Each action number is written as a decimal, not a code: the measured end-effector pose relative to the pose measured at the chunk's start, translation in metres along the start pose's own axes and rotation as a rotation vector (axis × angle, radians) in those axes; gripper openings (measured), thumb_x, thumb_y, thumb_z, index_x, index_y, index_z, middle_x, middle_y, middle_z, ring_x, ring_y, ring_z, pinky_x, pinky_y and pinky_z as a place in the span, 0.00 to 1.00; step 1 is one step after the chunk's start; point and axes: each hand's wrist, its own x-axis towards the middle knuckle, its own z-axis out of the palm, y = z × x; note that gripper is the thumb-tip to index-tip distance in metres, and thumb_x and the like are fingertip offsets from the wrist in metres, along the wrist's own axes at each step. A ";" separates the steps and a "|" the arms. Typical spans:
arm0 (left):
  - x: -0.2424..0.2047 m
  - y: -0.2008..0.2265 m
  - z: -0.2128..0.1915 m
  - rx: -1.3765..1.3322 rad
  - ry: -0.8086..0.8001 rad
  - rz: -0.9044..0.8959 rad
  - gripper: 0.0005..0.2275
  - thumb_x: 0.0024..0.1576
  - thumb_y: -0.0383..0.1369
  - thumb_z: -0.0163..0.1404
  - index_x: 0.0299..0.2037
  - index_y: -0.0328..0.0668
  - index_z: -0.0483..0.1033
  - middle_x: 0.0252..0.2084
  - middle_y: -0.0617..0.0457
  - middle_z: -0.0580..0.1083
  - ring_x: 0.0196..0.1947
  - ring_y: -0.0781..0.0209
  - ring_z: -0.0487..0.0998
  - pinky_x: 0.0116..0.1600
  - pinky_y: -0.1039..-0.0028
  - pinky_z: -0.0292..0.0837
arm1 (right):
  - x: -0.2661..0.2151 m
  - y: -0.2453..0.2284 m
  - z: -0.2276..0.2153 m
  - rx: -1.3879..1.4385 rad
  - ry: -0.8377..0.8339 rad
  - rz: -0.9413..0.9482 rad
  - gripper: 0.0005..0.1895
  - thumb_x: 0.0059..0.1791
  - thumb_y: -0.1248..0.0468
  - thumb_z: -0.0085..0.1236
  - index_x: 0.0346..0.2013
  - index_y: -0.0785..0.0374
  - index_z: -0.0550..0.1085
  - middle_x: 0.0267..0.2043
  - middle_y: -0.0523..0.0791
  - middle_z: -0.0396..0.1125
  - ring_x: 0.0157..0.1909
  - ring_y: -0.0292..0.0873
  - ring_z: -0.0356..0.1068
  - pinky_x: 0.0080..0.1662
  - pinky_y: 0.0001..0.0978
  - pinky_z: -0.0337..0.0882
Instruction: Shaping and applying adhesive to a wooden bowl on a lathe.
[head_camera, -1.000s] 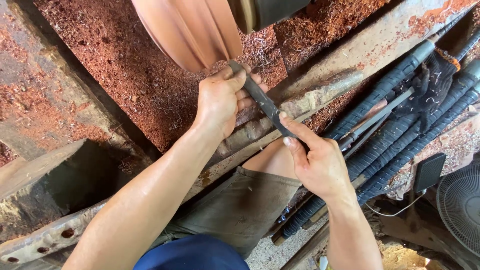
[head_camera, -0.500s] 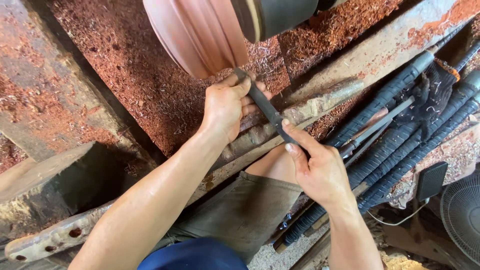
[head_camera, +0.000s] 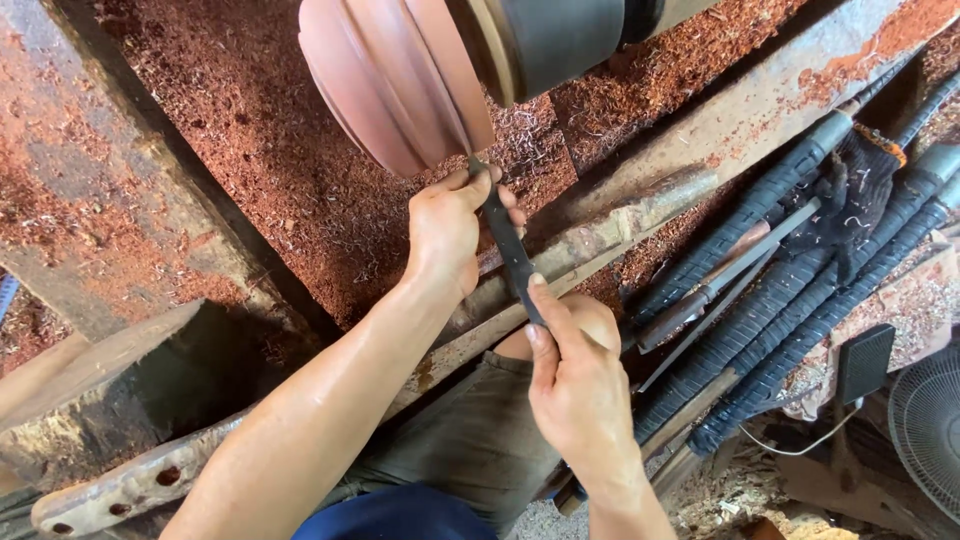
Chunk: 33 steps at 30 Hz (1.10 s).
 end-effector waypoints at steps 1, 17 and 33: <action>0.001 0.000 -0.001 -0.012 0.001 0.001 0.09 0.64 0.29 0.44 0.45 0.27 0.72 0.28 0.47 0.73 0.25 0.55 0.77 0.32 0.64 0.77 | 0.000 -0.003 0.001 -0.015 0.039 -0.034 0.20 0.52 0.66 0.55 0.60 0.57 0.72 0.44 0.50 0.71 0.48 0.58 0.74 0.51 0.47 0.74; -0.005 0.005 0.004 0.022 0.015 0.019 0.10 0.64 0.27 0.43 0.47 0.23 0.73 0.27 0.47 0.73 0.23 0.55 0.75 0.30 0.65 0.76 | -0.001 -0.013 0.003 0.009 -0.011 0.046 0.21 0.49 0.70 0.59 0.58 0.64 0.74 0.43 0.51 0.69 0.52 0.55 0.67 0.59 0.47 0.65; -0.004 0.001 0.003 0.027 -0.031 0.040 0.10 0.64 0.28 0.45 0.47 0.25 0.73 0.31 0.46 0.75 0.30 0.55 0.79 0.37 0.65 0.82 | 0.017 0.004 -0.029 0.091 -0.182 0.195 0.20 0.53 0.64 0.53 0.60 0.56 0.73 0.46 0.53 0.75 0.41 0.57 0.78 0.40 0.43 0.78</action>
